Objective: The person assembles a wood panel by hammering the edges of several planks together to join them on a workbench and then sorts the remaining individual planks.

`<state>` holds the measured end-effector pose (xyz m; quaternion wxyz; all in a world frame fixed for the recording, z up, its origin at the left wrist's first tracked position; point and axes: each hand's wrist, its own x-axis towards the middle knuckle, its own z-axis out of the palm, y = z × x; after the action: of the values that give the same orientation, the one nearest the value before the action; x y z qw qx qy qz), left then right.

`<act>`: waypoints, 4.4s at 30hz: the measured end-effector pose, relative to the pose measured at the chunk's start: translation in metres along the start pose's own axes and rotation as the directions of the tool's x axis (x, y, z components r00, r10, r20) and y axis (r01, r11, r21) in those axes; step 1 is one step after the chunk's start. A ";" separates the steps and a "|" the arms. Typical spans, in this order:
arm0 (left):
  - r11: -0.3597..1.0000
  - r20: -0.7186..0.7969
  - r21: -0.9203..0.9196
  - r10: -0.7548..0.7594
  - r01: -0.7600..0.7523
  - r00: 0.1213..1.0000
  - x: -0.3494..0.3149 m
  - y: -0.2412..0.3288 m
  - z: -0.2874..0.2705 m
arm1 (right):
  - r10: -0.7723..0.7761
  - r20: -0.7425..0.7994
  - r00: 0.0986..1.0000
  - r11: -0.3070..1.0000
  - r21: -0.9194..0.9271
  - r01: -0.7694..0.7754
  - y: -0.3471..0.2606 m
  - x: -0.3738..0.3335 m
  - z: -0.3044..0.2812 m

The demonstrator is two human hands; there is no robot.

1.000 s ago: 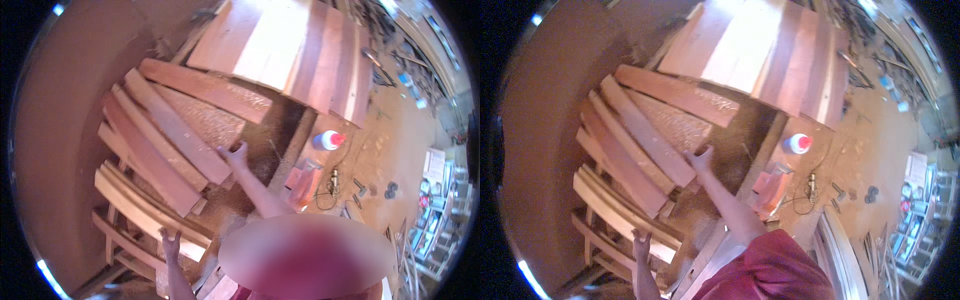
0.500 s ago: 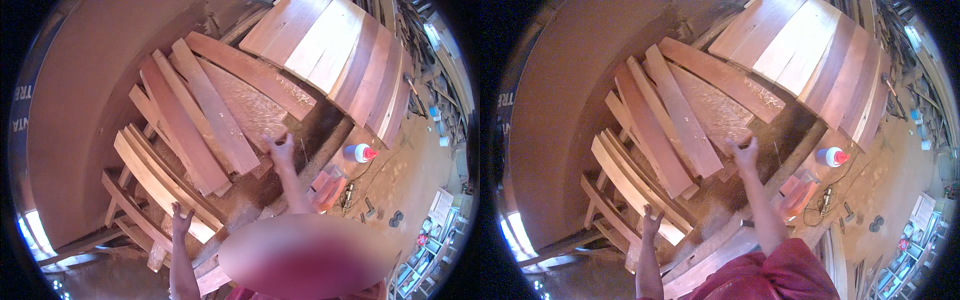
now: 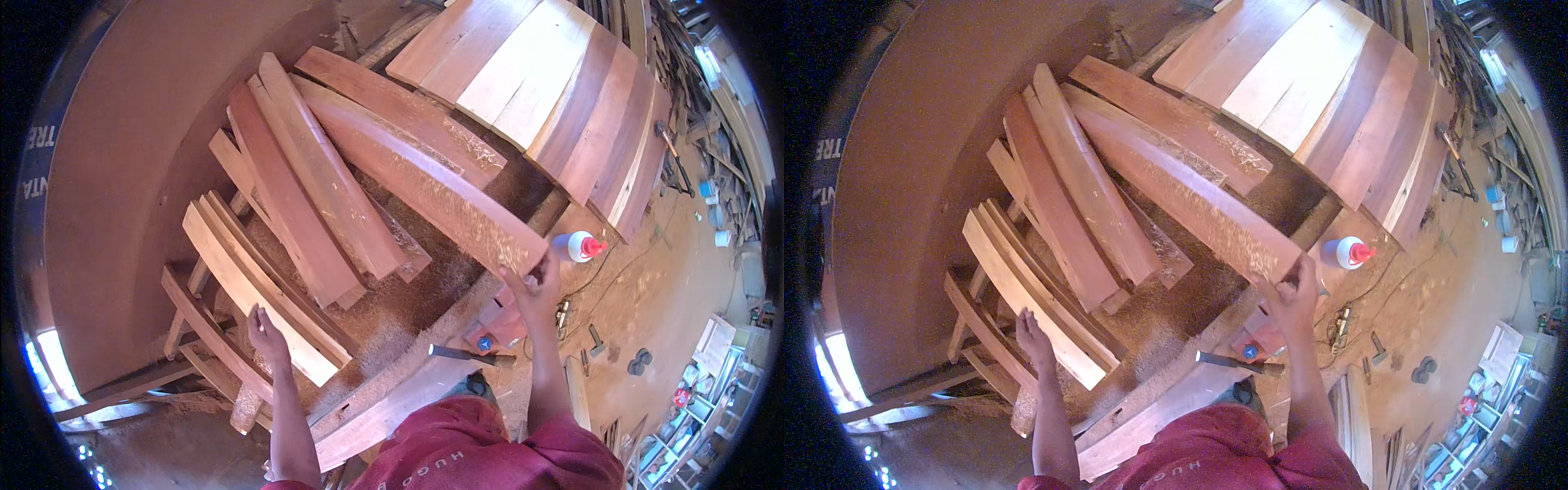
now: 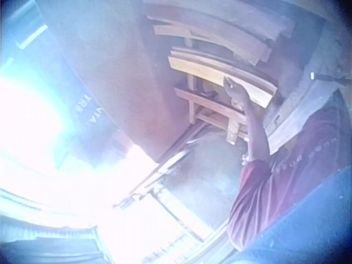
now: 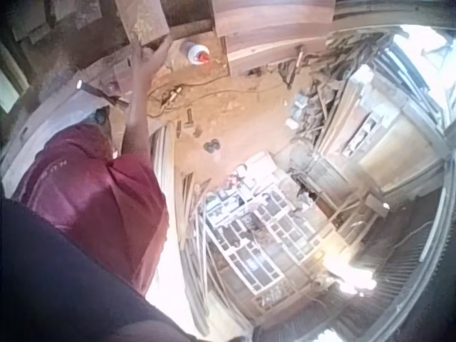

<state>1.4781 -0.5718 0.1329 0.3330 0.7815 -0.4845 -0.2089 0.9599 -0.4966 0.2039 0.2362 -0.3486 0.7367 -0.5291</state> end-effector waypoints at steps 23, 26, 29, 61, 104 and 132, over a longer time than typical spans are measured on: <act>-0.233 0.888 -0.382 0.175 0.894 0.425 -0.144 0.268 0.238 | -0.558 0.279 0.781 0.733 -0.274 0.622 -0.041 -0.085 -0.119; -0.331 0.866 -0.370 0.214 0.868 0.451 -0.171 0.287 0.232 | -0.654 0.063 0.754 0.725 -0.231 0.649 -0.030 -0.093 -0.156; -0.465 0.916 -0.151 0.266 0.872 0.301 -0.201 0.333 0.185 | -0.680 -0.146 0.719 0.728 -0.256 0.636 -0.047 -0.097 -0.212; -0.203 0.610 -0.726 -0.631 0.657 0.480 -0.386 -0.054 -0.151 | 0.344 0.883 0.320 0.787 -0.086 -0.611 0.001 -0.353 -0.111; 0.884 0.047 0.061 -0.466 0.464 0.883 -0.522 -0.342 -0.164 | 0.282 0.956 -0.085 0.878 -0.293 -0.379 -0.003 -0.457 0.261; 0.915 0.496 0.295 -0.392 0.274 0.775 -0.412 -0.046 -0.061 | 0.507 0.372 0.778 0.482 0.625 -0.614 0.173 0.203 0.134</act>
<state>1.3631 -0.1688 0.1434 0.0558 0.7929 -0.4313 -0.4269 0.8793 -0.6997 0.0003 0.5617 -0.0026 0.5235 -0.6406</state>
